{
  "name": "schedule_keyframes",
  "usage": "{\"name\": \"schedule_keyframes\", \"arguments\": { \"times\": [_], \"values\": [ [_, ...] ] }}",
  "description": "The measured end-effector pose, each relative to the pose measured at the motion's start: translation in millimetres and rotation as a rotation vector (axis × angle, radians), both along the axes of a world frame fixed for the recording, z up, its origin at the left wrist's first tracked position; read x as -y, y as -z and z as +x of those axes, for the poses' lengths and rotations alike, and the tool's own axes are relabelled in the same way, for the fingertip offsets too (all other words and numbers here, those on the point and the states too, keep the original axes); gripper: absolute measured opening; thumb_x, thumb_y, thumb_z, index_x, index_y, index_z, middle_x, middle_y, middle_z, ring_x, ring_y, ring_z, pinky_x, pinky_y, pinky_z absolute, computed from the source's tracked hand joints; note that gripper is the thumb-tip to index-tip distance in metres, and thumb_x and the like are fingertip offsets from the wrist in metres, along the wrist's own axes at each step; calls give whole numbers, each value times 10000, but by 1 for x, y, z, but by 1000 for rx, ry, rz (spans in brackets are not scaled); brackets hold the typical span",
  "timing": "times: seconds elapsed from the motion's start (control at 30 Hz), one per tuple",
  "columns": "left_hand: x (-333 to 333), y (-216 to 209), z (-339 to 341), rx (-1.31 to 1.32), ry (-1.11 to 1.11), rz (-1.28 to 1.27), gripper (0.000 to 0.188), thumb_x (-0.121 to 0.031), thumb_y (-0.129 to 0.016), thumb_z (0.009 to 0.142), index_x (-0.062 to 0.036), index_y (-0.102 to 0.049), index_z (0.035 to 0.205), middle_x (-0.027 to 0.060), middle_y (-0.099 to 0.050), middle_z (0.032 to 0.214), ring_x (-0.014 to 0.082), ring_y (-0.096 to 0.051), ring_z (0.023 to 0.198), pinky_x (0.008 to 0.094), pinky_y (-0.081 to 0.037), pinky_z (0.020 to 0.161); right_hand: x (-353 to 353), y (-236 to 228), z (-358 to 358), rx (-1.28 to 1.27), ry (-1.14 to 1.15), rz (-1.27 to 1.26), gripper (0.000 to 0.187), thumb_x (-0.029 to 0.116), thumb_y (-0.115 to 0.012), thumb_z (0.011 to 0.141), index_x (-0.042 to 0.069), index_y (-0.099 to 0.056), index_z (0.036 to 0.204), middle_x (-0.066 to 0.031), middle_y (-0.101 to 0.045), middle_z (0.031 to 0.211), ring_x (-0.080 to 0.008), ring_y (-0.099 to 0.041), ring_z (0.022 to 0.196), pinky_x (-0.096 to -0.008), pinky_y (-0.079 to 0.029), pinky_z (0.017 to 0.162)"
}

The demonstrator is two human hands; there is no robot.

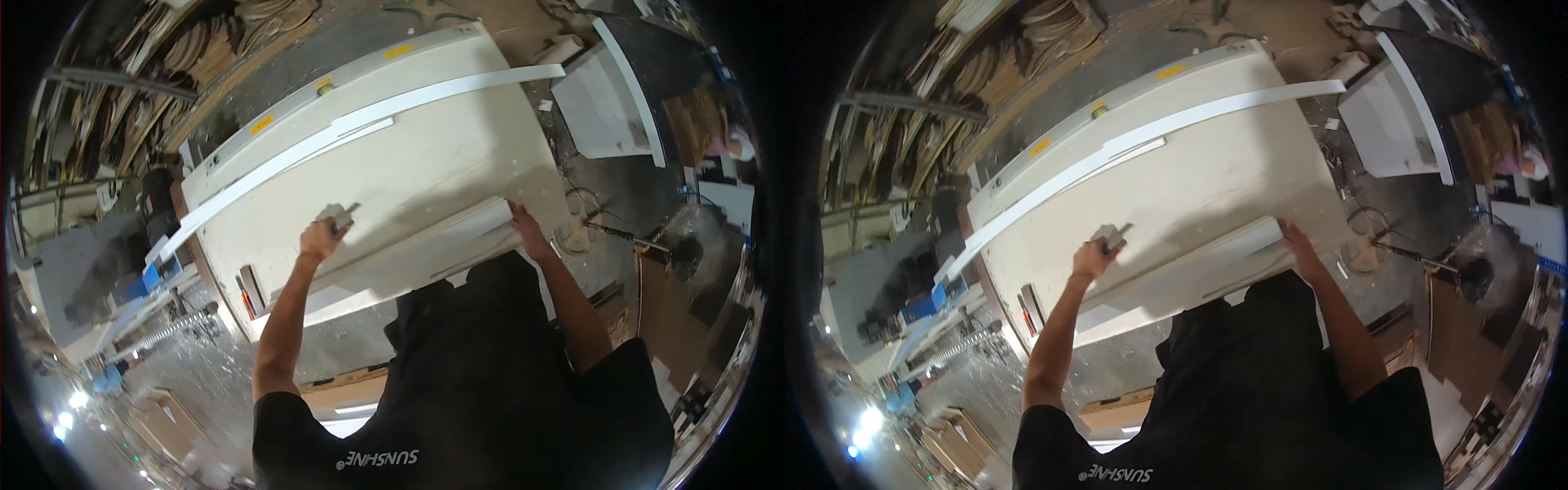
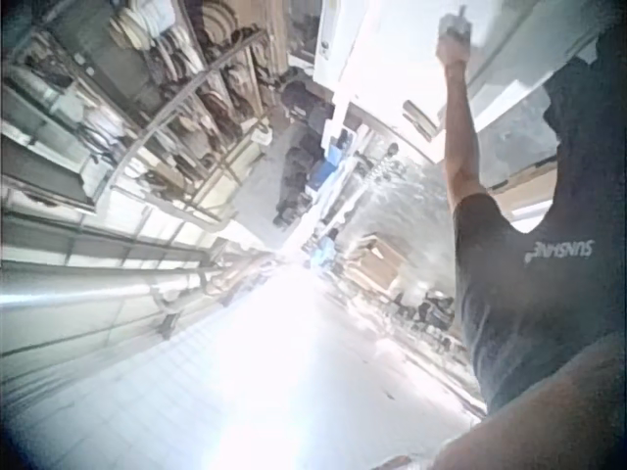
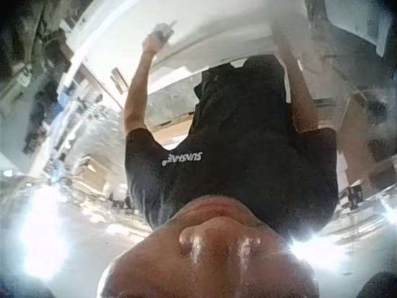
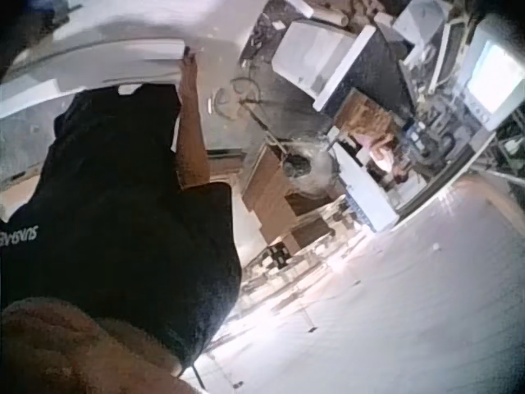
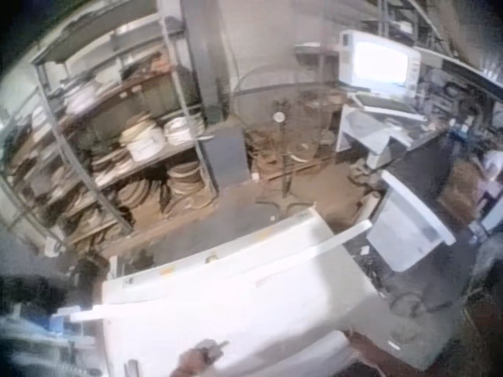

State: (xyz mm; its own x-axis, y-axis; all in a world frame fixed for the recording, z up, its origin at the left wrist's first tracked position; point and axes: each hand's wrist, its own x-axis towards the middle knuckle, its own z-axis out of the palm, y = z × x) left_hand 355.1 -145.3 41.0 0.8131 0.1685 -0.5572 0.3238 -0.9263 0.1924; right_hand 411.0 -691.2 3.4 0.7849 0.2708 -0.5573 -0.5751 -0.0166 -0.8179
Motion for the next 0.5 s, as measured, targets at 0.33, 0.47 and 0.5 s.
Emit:
{"name": "schedule_keyframes", "arguments": {
  "times": [0.33, 0.47, 0.5],
  "values": [
    [150, -13, 233, 536, 186, 49, 611, -415, -756, 983, -109, -560, 1474, 144, -638, 1434, 398, -761, 1020, 530, -642, 777, 73, 1, -34, 430, 244, -658, 243, 178, -716, 1051, 19, -715, 1235, -116, -773, 1160, -256, -756, 993, -371, -581, 908],
    [172, -3, 303, 517, 173, 128, 650, -421, -814, 927, -119, -586, 1455, 132, -661, 1435, 412, -759, 1058, 520, -638, 856, 61, -15, 43, 683, 109, -707, 305, 191, -758, 1001, 43, -694, 1260, -133, -753, 1178, -332, -734, 1082, -427, -571, 945],
    [166, -1, 310, 375, 188, 159, 617, -417, -820, 919, -124, -614, 1421, 135, -691, 1386, 413, -758, 1064, 519, -635, 869, 54, -26, 70, 767, 82, -716, 327, 194, -773, 978, 49, -691, 1259, -133, -745, 1178, -337, -722, 1106, -444, -564, 962]
  ]
}}
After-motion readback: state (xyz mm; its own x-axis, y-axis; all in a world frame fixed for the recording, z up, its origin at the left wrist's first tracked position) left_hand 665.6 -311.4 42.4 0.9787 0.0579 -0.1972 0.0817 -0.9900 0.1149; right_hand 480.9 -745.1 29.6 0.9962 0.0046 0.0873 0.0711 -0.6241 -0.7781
